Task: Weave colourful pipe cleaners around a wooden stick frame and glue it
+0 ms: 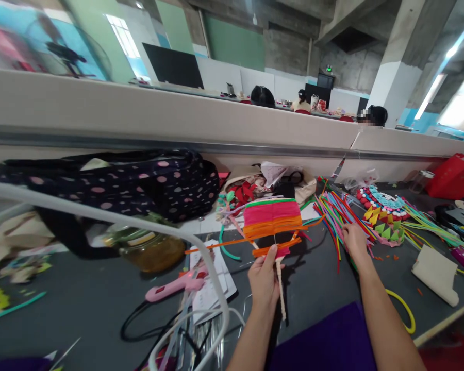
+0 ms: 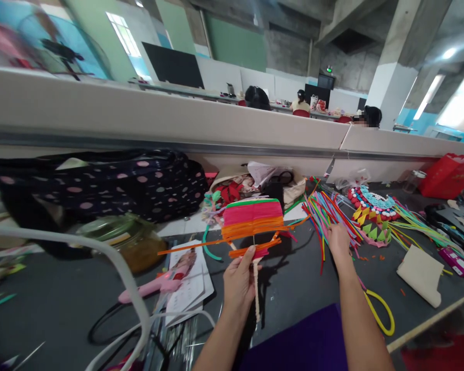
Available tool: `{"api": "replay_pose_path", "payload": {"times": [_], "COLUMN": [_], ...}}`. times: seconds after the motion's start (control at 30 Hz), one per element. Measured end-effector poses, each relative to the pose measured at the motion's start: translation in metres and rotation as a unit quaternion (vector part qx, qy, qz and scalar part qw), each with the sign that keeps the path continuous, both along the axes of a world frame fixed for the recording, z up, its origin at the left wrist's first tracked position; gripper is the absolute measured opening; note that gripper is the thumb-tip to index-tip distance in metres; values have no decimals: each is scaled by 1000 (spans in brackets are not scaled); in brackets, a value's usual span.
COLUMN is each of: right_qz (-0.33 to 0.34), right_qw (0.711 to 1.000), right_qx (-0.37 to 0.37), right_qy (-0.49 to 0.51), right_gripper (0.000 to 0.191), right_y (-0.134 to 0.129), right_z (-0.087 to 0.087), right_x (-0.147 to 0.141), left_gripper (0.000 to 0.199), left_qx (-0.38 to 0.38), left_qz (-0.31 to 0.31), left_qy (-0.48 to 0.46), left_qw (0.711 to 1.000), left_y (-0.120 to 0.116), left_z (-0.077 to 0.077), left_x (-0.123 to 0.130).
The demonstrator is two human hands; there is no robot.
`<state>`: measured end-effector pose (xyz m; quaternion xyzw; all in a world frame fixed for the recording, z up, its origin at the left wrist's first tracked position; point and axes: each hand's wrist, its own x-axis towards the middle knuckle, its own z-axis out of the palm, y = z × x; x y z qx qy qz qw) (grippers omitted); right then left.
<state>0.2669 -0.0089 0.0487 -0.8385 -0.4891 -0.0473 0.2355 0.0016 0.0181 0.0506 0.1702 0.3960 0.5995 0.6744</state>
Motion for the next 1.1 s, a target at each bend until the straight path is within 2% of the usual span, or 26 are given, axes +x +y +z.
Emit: {"api": "replay_pose_path", "payload": {"times": [0.27,0.4,0.53,0.7,0.9,1.0,1.1], "right_qz": [-30,-51,-57,-35,-29,-22,-11], "right_qw": [991,986,986,992,999,999,999], "right_qx": [-111,-137,-131,-109,-35,-20,-38], "right_qy": [-70,-85,-87,-61,-24,-16,-5], "right_gripper": [23,28,28,21,30,30,23], "right_y": [7,5,1,0,-1,2,10], "right_z": [4,12,21,23,27,24,12], "right_x": [11,19,29,42,62,66,64], "left_gripper": [30,29,29,29,29,29,28], "left_qx": [-2,-3,-1,-8,-6,2,2], "left_qz": [2,1,-1,1,5,6,5], "left_qy": [0,-10,-16,-9,-8,-13,-22], "left_qw": [1000,1000,1000,1000,1000,1000,1000], "left_y": [1,0,0,0,0,0,1], "left_z": [1,1,1,1,1,1,1], "left_x": [0,0,0,0,-1,0,0]}}
